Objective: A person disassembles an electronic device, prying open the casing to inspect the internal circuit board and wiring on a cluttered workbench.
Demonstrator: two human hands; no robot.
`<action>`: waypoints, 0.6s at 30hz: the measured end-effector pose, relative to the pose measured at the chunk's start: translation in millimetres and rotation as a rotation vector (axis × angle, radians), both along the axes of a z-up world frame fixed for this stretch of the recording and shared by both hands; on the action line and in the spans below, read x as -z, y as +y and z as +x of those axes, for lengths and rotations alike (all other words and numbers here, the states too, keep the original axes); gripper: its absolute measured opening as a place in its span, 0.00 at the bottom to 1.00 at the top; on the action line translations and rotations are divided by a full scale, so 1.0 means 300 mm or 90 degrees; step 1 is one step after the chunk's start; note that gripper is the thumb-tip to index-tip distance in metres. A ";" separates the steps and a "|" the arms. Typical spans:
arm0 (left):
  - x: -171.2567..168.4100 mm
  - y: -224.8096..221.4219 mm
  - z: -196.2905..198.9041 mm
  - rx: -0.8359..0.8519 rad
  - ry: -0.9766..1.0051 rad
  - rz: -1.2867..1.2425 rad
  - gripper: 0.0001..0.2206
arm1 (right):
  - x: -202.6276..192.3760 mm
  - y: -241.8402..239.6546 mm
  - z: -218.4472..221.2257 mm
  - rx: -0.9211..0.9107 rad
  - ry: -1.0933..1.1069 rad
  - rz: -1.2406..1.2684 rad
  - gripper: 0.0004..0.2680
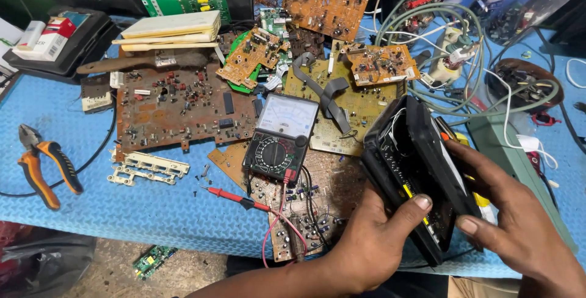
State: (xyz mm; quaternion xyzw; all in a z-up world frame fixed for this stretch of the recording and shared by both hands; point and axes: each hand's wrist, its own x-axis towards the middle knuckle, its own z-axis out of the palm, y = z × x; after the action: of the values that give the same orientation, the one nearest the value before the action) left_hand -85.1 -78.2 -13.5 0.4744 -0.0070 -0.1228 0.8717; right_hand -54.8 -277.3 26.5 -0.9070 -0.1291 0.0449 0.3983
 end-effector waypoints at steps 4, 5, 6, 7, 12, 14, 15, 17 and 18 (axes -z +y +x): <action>0.005 -0.002 0.003 -0.008 -0.025 -0.004 0.20 | -0.018 0.002 0.000 -0.007 0.019 0.025 0.39; 0.006 -0.003 0.004 -0.005 -0.015 -0.025 0.21 | -0.014 -0.003 0.003 -0.017 0.017 0.024 0.38; 0.007 -0.004 0.004 -0.002 -0.006 -0.045 0.22 | -0.010 -0.009 0.006 -0.027 0.015 0.024 0.38; 0.008 -0.004 0.004 -0.002 -0.005 -0.045 0.22 | -0.009 -0.009 0.005 -0.027 0.016 0.024 0.38; 0.011 -0.002 0.005 -0.004 -0.021 -0.050 0.24 | -0.004 -0.005 0.003 -0.022 0.018 0.032 0.38; 0.010 -0.005 0.006 -0.008 -0.021 -0.035 0.23 | 0.013 -0.015 -0.004 -0.012 0.003 0.013 0.38; 0.010 -0.006 0.005 -0.012 -0.019 -0.019 0.22 | 0.021 -0.020 -0.007 -0.002 -0.012 -0.007 0.39; 0.013 -0.011 0.003 -0.015 -0.036 -0.033 0.22 | 0.011 0.011 -0.023 0.012 -0.017 -0.013 0.39; 0.014 -0.014 0.003 -0.016 -0.051 -0.046 0.21 | 0.004 0.026 -0.029 0.026 -0.021 -0.018 0.40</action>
State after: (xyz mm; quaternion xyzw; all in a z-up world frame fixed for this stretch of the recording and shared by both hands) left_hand -84.2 -82.4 -17.5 0.4472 -0.0404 -0.0922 0.8888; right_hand -63.5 -269.5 25.2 -0.9157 -0.1166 0.0241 0.3839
